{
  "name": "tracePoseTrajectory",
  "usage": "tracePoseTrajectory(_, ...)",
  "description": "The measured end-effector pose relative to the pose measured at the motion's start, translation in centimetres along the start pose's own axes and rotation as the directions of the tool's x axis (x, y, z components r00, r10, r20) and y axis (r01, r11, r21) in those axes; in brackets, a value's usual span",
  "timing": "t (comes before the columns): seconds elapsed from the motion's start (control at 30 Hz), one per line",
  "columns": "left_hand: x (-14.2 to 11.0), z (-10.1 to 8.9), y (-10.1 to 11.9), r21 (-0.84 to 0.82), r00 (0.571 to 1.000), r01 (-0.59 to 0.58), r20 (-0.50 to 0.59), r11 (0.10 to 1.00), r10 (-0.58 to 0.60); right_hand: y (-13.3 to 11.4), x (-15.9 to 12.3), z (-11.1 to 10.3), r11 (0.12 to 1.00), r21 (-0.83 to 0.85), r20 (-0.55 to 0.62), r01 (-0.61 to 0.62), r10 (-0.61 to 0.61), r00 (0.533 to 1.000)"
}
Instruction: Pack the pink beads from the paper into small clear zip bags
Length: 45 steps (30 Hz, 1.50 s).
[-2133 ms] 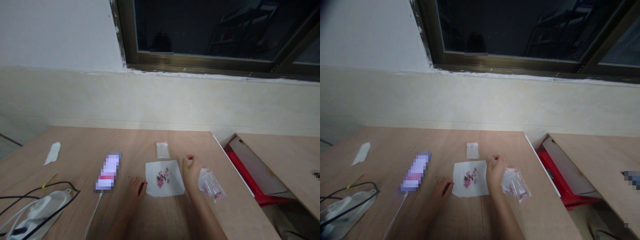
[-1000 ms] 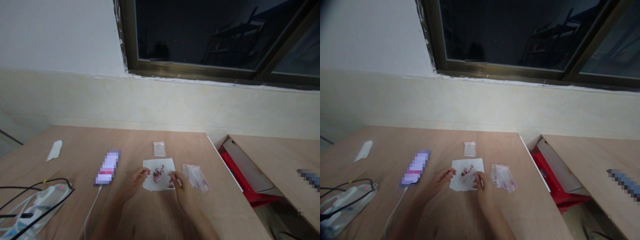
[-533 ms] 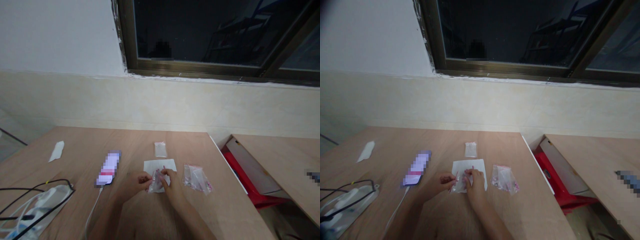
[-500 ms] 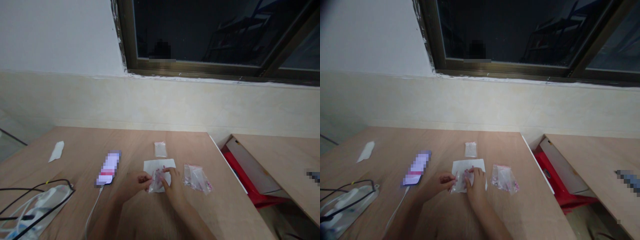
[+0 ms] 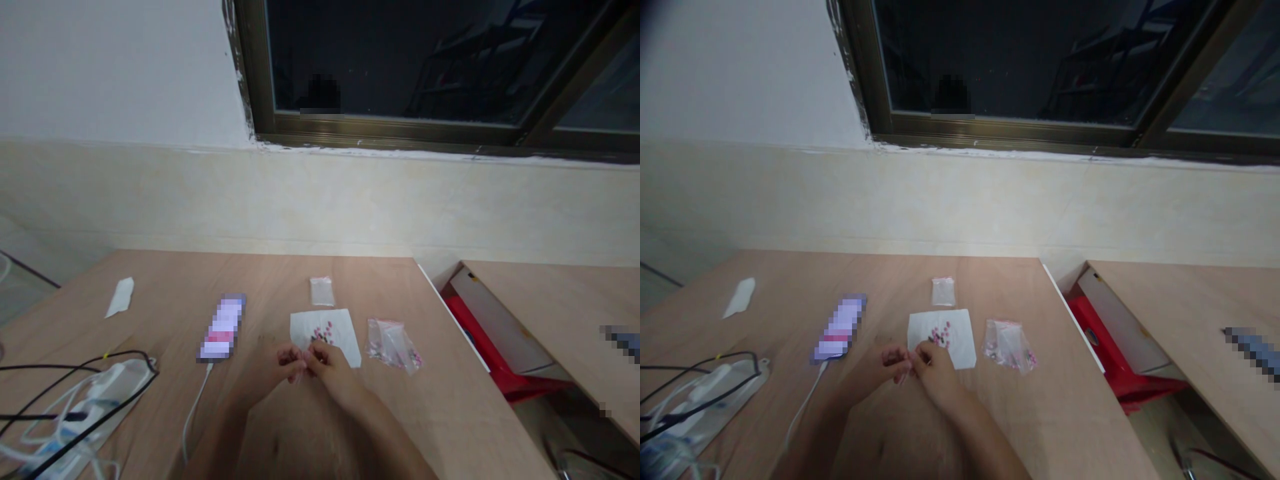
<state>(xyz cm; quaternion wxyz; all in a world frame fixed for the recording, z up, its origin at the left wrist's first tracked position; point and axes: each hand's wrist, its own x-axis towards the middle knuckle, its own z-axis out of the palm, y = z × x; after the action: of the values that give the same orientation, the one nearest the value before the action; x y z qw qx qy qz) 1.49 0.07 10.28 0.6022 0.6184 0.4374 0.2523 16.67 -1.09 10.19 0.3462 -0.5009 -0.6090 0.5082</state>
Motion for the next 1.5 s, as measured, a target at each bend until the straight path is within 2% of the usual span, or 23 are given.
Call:
tracePoseTrajectory(0.1, 0.1, -0.2, 0.0, 0.047, 1.000, -0.024, -0.006, 0.999, 0.024, -0.1, 0.2, -0.3, 0.998, 0.055, 0.038, 0.010, -0.012, 0.999)
tracePoseTrajectory(0.17, 0.4, -0.3, 0.3, 0.075, 1.000, -0.026, -0.013, 0.997, 0.027, 0.1, 0.5, -0.4, 0.998, 0.054, 0.019, -0.012, 0.011, 1.000)
tracePoseTrajectory(0.3, 1.0, -0.6, 0.9, 0.124, 0.990, 0.013, -0.139, 0.992, 0.004, 0.6, 1.1, -0.7, 0.992, -0.075, -0.101, -0.100, 0.092, 0.991)
tracePoseTrajectory(0.43, 1.4, -0.7, 0.7, 0.240, 0.975, -0.006, -0.215, 0.971, 0.060, 0.5, 1.1, -0.6, 0.954, -0.253, -0.228, -0.162, 0.104, 0.968)
tracePoseTrajectory(0.5, 1.4, -0.3, 0.6, 0.317, 0.965, -0.037, -0.234, 0.948, 0.116, 0.2, 1.0, 0.0, 0.958, -0.242, -0.205, -0.154, 0.105, 0.973)
tracePoseTrajectory(0.53, 1.4, 0.0, 0.5, 0.356, 0.961, -0.050, -0.239, 0.933, 0.142, 0.1, 1.0, 0.3, 0.967, -0.198, -0.158, -0.158, 0.128, 0.979)
tracePoseTrajectory(0.6, 1.0, 0.4, 0.6, 0.420, 0.955, -0.064, -0.237, 0.905, 0.177, 0.1, 1.0, 1.0, 0.974, -0.089, -0.050, -0.210, 0.207, 0.977)
tracePoseTrajectory(0.67, 0.5, 0.7, 0.6, 0.450, 0.954, -0.061, -0.235, 0.891, 0.184, 0.5, 1.1, 1.4, 0.961, -0.025, -0.029, -0.274, 0.274, 0.961)
tracePoseTrajectory(0.8, -0.7, 0.4, -0.1, 0.352, 0.966, -0.025, -0.231, 0.936, 0.113, 1.9, 1.1, 1.1, 0.964, 0.093, -0.105, -0.248, 0.257, 0.961)
tracePoseTrajectory(0.93, -1.4, -0.3, -1.7, 0.149, 0.951, 0.020, -0.308, 0.989, 0.027, 2.6, 0.7, 0.8, 0.909, 0.307, 0.051, -0.280, 0.278, 0.959)
tracePoseTrajectory(1.1, -0.9, -0.3, -3.1, -0.011, 0.980, 0.079, -0.185, 0.997, -0.080, 3.2, 1.3, 1.0, 0.867, 0.414, 0.178, -0.276, 0.220, 0.959)
tracePoseTrajectory(1.13, -0.7, -0.3, -3.3, -0.034, 0.980, 0.096, -0.172, 0.995, -0.101, 3.5, 1.6, 1.1, 0.868, 0.418, 0.165, -0.266, 0.215, 0.962)
tracePoseTrajectory(1.2, -0.1, -0.3, -3.5, -0.100, 0.973, 0.112, -0.189, 0.989, -0.130, 4.2, 2.0, 1.0, 0.876, 0.411, 0.062, -0.251, 0.247, 0.967)
tracePoseTrajectory(1.27, 0.6, -0.5, -3.8, -0.167, 0.957, 0.117, -0.245, 0.979, -0.156, 5.0, 2.2, 0.9, 0.889, 0.392, -0.091, -0.237, 0.294, 0.952)
tracePoseTrajectory(1.33, 1.2, -0.8, -4.2, -0.195, 0.936, 0.121, -0.304, 0.973, -0.177, 5.7, 2.0, 0.9, 0.901, 0.379, -0.179, -0.210, 0.294, 0.939)
tracePoseTrajectory(1.4, 1.6, -1.1, -4.6, -0.197, 0.917, 0.130, -0.349, 0.972, -0.193, 6.2, 1.7, 1.0, 0.906, 0.382, -0.159, -0.184, 0.261, 0.952)
tracePoseTrajectory(1.5, 1.8, -1.3, -5.0, -0.186, 0.899, 0.128, -0.393, 0.974, -0.193, 6.7, 1.3, 1.5, 0.895, 0.389, -0.054, -0.219, 0.260, 0.964)
